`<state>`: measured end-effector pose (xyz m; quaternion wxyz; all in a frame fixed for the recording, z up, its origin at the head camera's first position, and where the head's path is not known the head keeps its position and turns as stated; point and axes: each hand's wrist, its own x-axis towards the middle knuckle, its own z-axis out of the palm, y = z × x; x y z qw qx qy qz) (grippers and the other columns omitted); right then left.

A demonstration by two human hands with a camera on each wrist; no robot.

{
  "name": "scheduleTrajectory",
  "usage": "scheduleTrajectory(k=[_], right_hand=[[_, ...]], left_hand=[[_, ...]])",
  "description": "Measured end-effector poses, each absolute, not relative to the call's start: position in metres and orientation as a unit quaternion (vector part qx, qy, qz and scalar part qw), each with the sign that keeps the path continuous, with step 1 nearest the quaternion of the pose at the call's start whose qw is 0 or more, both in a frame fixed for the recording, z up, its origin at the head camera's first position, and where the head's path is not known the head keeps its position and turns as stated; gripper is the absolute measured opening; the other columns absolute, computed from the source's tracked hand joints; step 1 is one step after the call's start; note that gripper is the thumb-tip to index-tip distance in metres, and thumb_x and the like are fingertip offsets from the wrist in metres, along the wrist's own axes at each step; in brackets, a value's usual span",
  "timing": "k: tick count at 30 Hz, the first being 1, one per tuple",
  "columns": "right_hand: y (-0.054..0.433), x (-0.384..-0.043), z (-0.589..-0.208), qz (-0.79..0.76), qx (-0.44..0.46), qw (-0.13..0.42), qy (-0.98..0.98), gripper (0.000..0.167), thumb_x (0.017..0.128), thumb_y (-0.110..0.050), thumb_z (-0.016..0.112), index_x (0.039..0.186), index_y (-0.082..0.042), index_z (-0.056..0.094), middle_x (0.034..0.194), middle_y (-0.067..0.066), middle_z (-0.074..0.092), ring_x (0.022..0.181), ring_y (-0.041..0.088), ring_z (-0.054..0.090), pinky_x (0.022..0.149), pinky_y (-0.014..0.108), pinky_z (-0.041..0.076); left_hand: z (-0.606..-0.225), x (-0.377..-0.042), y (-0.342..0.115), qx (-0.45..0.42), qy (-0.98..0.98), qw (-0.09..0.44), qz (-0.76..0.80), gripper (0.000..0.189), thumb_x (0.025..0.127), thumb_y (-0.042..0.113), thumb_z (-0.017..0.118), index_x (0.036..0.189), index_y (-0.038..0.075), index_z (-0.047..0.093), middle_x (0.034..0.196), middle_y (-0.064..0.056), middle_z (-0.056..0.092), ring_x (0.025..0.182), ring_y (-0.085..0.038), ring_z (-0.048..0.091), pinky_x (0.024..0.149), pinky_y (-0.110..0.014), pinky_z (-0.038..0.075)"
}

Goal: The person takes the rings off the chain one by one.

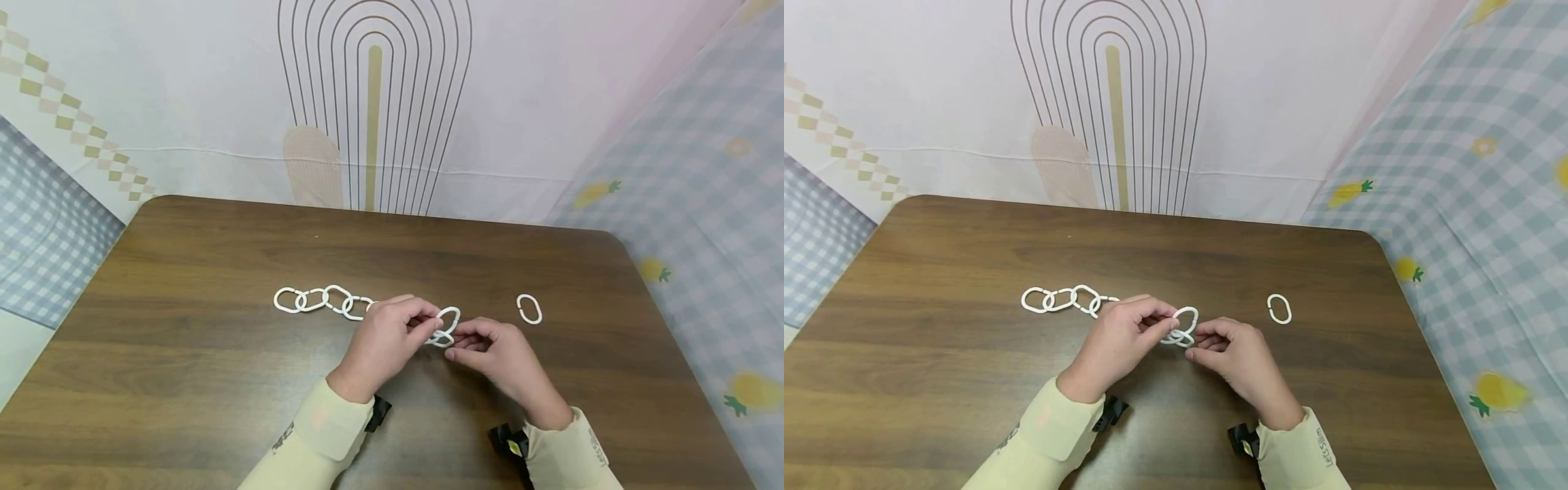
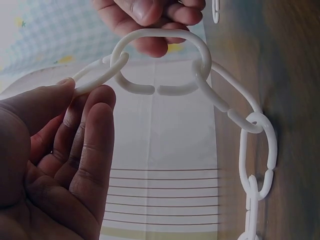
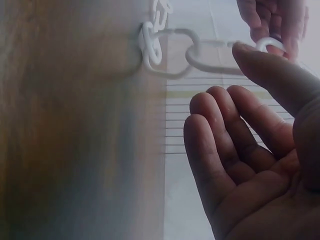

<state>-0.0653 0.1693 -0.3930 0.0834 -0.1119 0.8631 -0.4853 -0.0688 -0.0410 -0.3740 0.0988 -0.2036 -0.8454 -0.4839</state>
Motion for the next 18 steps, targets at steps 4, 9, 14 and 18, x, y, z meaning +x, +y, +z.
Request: scheduleTrajectory(k=[4,9,14,18], right_hand=[[0.166,-0.065,-0.398,-0.481,-0.118,0.05,0.867,0.014,0.08,-0.01,0.085,0.091,-0.008,0.078,0.087,-0.001,0.072,0.077,0.008,0.066,0.07,0.023,0.057],[0.162,-0.065,-0.403,-0.48,-0.121,0.005,0.869,0.007,0.082,-0.013,0.084,0.085,-0.016,0.08,0.084,-0.006,0.072,0.074,0.006,0.062,0.067,0.02,0.053],[0.156,-0.064,-0.408,-0.5,-0.137,-0.024,0.855,0.005,0.083,-0.012,0.083,0.086,-0.014,0.08,0.085,-0.005,0.073,0.076,0.006,0.063,0.068,0.019,0.053],[0.154,-0.063,-0.411,-0.508,-0.13,-0.049,0.85,0.007,0.082,-0.009,0.083,0.085,-0.014,0.08,0.085,-0.005,0.073,0.077,0.006,0.065,0.068,0.017,0.054]], left_hand=[[-0.374,-0.069,-0.04,-0.207,-0.846,0.101,-0.48,0.004,0.089,0.016,0.078,0.09,0.012,0.077,0.085,0.007,0.07,0.073,-0.003,0.063,0.068,-0.02,0.054],[-0.376,-0.07,-0.039,-0.202,-0.85,0.095,-0.477,0.005,0.09,0.017,0.077,0.091,0.012,0.077,0.086,0.007,0.07,0.074,-0.003,0.064,0.068,-0.019,0.054],[-0.378,-0.071,-0.04,-0.186,-0.853,0.098,-0.477,0.004,0.088,0.014,0.079,0.091,0.014,0.077,0.086,0.008,0.07,0.073,-0.004,0.065,0.068,-0.02,0.055],[-0.38,-0.071,-0.04,-0.182,-0.852,0.099,-0.481,0.005,0.087,0.011,0.079,0.091,0.014,0.076,0.085,0.007,0.07,0.073,-0.004,0.066,0.068,-0.02,0.055]])
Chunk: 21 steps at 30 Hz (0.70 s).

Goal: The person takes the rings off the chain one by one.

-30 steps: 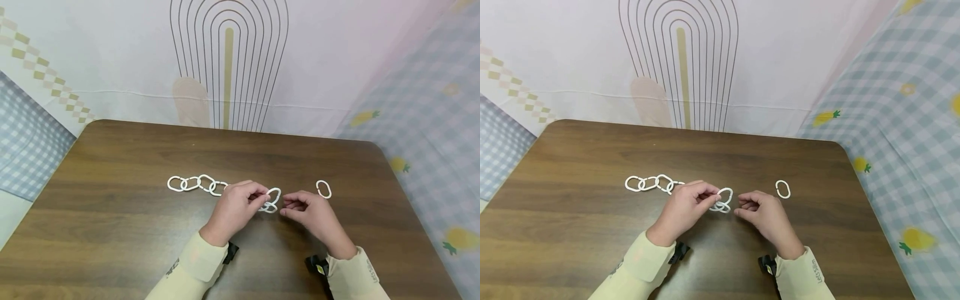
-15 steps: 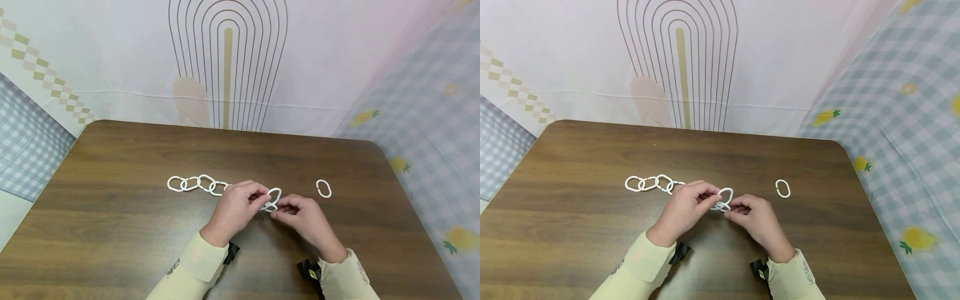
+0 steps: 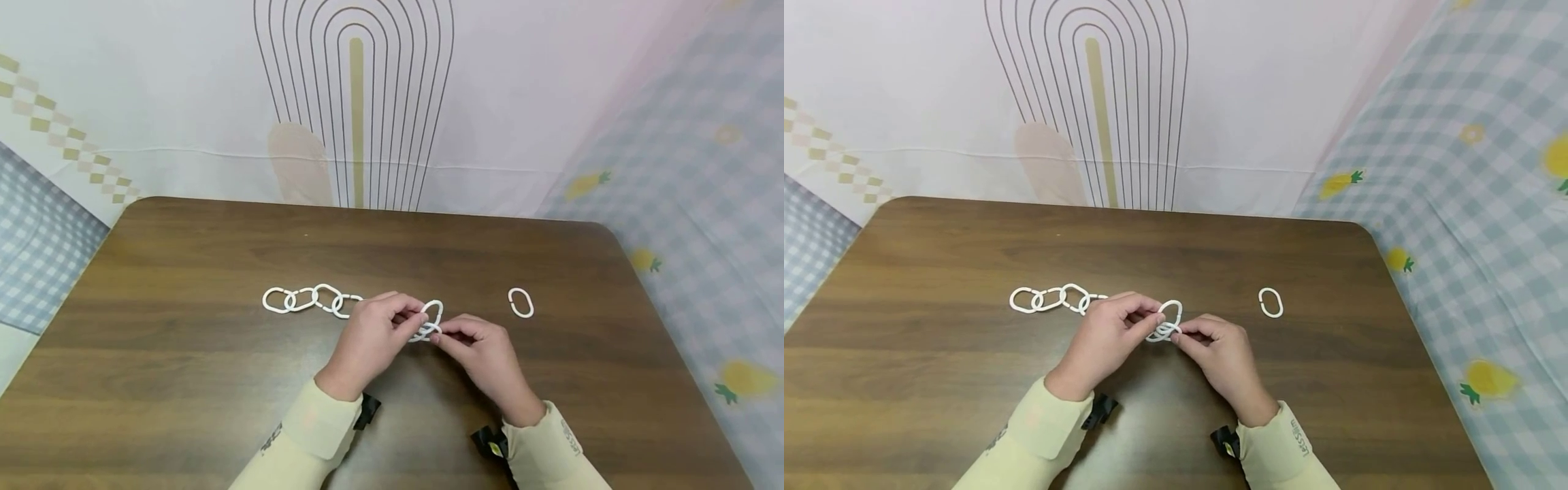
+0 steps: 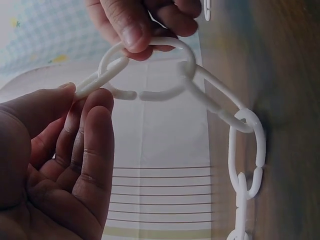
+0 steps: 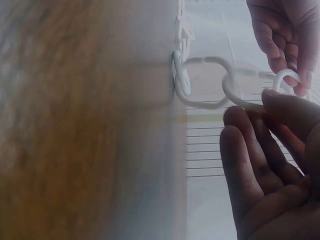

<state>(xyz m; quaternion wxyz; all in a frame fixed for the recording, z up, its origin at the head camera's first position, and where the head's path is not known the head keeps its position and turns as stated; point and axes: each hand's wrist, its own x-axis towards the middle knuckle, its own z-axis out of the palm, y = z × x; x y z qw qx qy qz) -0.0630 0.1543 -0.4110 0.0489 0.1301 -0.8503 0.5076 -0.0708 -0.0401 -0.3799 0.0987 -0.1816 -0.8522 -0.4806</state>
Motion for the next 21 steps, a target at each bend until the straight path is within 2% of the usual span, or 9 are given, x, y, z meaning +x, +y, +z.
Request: scheduleTrajectory(k=[7,14,21], right_hand=[[0.1514,-0.061,-0.4148,0.525,0.127,0.082,-0.837,0.007,0.082,-0.005,0.082,0.086,-0.011,0.079,0.086,-0.001,0.073,0.078,0.006,0.065,0.069,0.015,0.055],[0.1499,-0.0602,-0.4154,0.51,0.124,0.118,-0.843,0.009,0.081,-0.006,0.083,0.085,-0.013,0.079,0.084,-0.005,0.072,0.075,0.006,0.064,0.066,0.014,0.052],[0.1506,-0.061,-0.4149,0.515,0.12,0.134,-0.838,0.01,0.081,-0.003,0.083,0.084,-0.012,0.078,0.082,-0.005,0.072,0.073,0.006,0.063,0.065,0.014,0.051]], left_hand=[[-0.3794,-0.0709,-0.0424,-0.186,-0.851,0.106,-0.48,0.005,0.088,0.01,0.078,0.093,0.01,0.077,0.086,0.004,0.071,0.074,-0.005,0.067,0.067,-0.019,0.056],[-0.3795,-0.0723,-0.0437,-0.185,-0.855,0.108,-0.472,0.007,0.087,0.01,0.078,0.094,0.008,0.078,0.085,0.003,0.071,0.073,-0.006,0.066,0.067,-0.02,0.055],[-0.3808,-0.0737,-0.0447,-0.185,-0.858,0.116,-0.465,0.005,0.089,0.012,0.078,0.094,0.011,0.079,0.085,0.005,0.071,0.072,-0.004,0.064,0.066,-0.02,0.055]])
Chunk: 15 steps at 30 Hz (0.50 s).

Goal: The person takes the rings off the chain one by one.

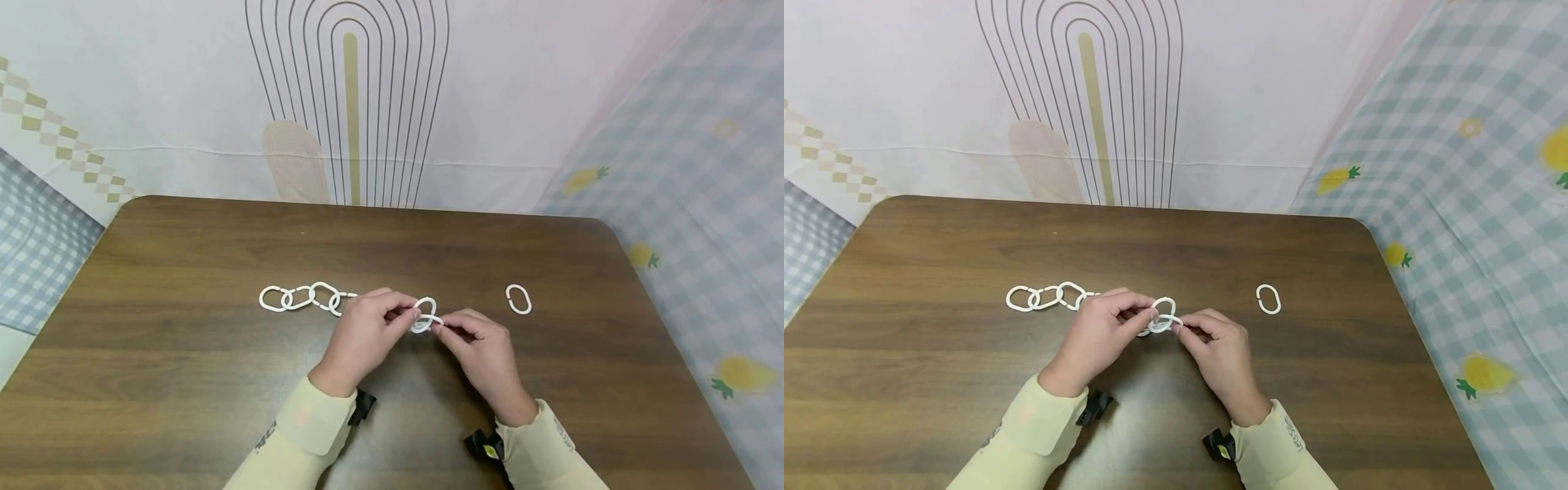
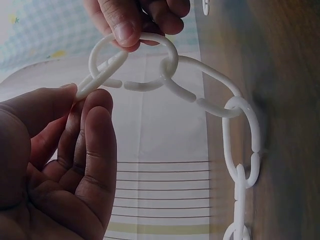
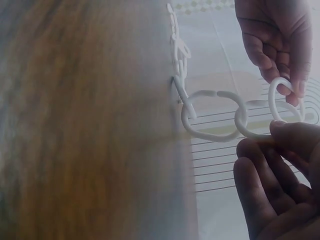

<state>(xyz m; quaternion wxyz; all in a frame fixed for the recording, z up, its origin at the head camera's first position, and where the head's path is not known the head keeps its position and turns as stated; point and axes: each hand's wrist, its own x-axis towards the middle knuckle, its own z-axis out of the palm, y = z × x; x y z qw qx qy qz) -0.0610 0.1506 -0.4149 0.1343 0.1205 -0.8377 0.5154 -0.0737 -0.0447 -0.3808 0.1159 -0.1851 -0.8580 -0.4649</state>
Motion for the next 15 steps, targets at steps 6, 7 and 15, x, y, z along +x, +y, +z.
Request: scheduleTrajectory(k=[6,7,15], right_hand=[[0.152,-0.0608,-0.4146,0.505,0.137,0.162,-0.837,0.012,0.081,-0.004,0.083,0.087,-0.014,0.079,0.084,-0.007,0.073,0.076,0.007,0.064,0.067,0.013,0.051],[0.1522,-0.0609,-0.4145,0.502,0.139,0.166,-0.837,0.012,0.082,-0.005,0.082,0.087,-0.015,0.079,0.085,-0.007,0.073,0.076,0.008,0.064,0.068,0.013,0.05],[0.1527,-0.0618,-0.4137,0.502,0.137,0.177,-0.836,0.01,0.082,-0.004,0.082,0.087,-0.012,0.079,0.085,-0.006,0.073,0.078,0.008,0.065,0.069,0.013,0.05]], left_hand=[[-0.3817,-0.0745,-0.0459,-0.191,-0.861,0.133,-0.453,0.006,0.087,0.013,0.079,0.092,0.011,0.079,0.084,0.004,0.071,0.07,-0.005,0.062,0.064,-0.021,0.053],[-0.3817,-0.0747,-0.0462,-0.191,-0.862,0.136,-0.449,0.006,0.087,0.014,0.08,0.092,0.011,0.079,0.084,0.004,0.071,0.07,-0.005,0.062,0.064,-0.021,0.053],[-0.3812,-0.0757,-0.0467,-0.182,-0.867,0.129,-0.446,0.006,0.086,0.015,0.081,0.091,0.012,0.08,0.082,0.005,0.071,0.068,-0.004,0.058,0.061,-0.02,0.05]])
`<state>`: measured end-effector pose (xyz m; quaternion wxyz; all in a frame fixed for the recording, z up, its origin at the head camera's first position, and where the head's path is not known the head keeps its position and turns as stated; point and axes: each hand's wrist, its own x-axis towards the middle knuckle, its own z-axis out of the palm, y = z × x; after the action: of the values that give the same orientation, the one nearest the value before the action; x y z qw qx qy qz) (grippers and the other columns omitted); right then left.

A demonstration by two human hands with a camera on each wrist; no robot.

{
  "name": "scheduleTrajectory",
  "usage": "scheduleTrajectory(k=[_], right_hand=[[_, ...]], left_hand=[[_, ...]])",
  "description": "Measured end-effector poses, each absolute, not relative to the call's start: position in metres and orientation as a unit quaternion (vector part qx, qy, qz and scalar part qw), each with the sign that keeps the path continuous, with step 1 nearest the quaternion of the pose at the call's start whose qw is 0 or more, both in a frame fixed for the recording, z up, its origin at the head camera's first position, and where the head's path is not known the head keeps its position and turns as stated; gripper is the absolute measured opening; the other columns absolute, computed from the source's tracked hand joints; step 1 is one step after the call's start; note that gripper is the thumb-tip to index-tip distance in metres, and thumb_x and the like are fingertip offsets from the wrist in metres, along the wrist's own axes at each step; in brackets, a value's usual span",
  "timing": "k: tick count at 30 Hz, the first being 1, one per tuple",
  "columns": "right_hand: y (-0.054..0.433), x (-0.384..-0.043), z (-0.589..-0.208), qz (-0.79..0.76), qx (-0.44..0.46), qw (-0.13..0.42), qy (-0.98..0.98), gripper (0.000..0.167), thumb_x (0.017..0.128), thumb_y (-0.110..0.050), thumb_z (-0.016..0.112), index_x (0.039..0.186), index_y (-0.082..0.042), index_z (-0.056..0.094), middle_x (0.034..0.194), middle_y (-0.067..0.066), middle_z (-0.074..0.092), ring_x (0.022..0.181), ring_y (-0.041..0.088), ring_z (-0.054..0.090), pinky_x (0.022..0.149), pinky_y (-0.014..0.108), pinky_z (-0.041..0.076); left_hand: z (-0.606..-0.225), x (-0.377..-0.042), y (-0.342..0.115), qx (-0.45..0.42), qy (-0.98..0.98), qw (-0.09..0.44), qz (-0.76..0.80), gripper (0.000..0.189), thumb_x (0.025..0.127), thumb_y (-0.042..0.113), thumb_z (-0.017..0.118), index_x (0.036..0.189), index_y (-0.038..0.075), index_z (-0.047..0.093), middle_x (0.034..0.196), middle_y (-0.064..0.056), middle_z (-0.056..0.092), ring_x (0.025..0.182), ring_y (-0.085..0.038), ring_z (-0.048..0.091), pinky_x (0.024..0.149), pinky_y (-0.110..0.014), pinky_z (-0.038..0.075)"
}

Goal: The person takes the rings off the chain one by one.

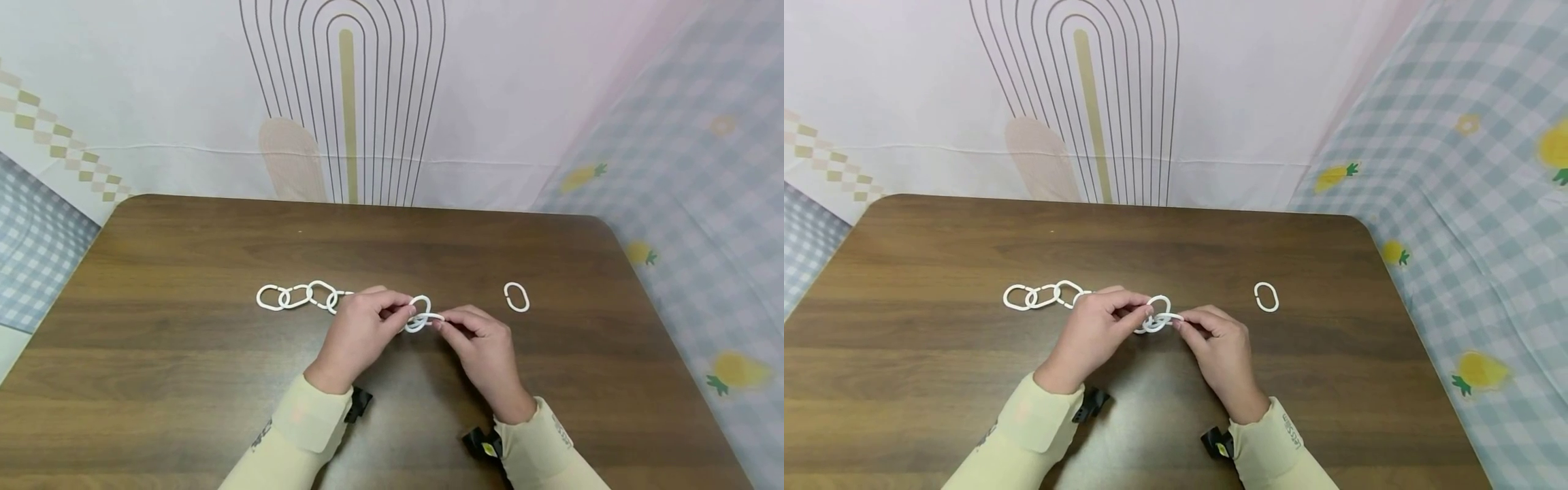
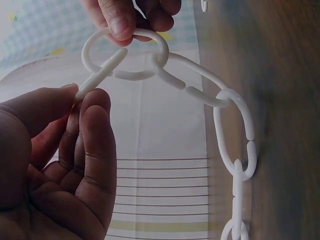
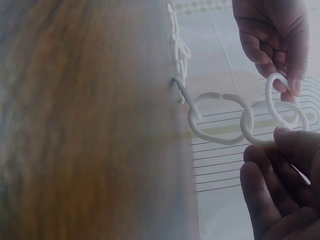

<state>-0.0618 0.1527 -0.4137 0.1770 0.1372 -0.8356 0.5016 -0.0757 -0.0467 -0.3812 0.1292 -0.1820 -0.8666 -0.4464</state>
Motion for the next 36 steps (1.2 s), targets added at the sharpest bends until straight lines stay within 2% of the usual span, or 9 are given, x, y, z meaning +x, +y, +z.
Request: scheduleTrajectory(k=[10,20,36], right_hand=[[0.1527,-0.0629,-0.4169,0.515,0.122,0.192,-0.826,0.012,0.079,0.001,0.083,0.086,-0.008,0.079,0.085,0.0,0.074,0.078,0.008,0.065,0.07,0.011,0.049],[0.1549,-0.0636,-0.4161,0.518,0.108,0.187,-0.827,0.013,0.081,0.0,0.082,0.087,-0.012,0.08,0.086,-0.002,0.074,0.08,0.007,0.066,0.072,0.012,0.05],[0.1535,-0.062,-0.413,0.515,0.114,0.195,-0.827,0.012,0.081,0.0,0.082,0.087,-0.009,0.08,0.086,-0.001,0.074,0.08,0.006,0.065,0.071,0.013,0.05]], left_hand=[[-0.3806,-0.0751,-0.0495,-0.17,-0.864,0.115,-0.461,0.007,0.086,0.013,0.08,0.092,0.012,0.08,0.081,0.005,0.069,0.067,-0.005,0.057,0.062,-0.022,0.05],[-0.3795,-0.0765,-0.0509,-0.176,-0.863,0.116,-0.459,0.008,0.086,0.012,0.08,0.093,0.009,0.08,0.082,0.004,0.07,0.067,-0.006,0.058,0.062,-0.022,0.05],[-0.3778,-0.0767,-0.0545,-0.17,-0.857,0.106,-0.474,0.004,0.085,0.011,0.08,0.09,0.011,0.08,0.08,0.006,0.069,0.066,-0.005,0.057,0.06,-0.021,0.05]])
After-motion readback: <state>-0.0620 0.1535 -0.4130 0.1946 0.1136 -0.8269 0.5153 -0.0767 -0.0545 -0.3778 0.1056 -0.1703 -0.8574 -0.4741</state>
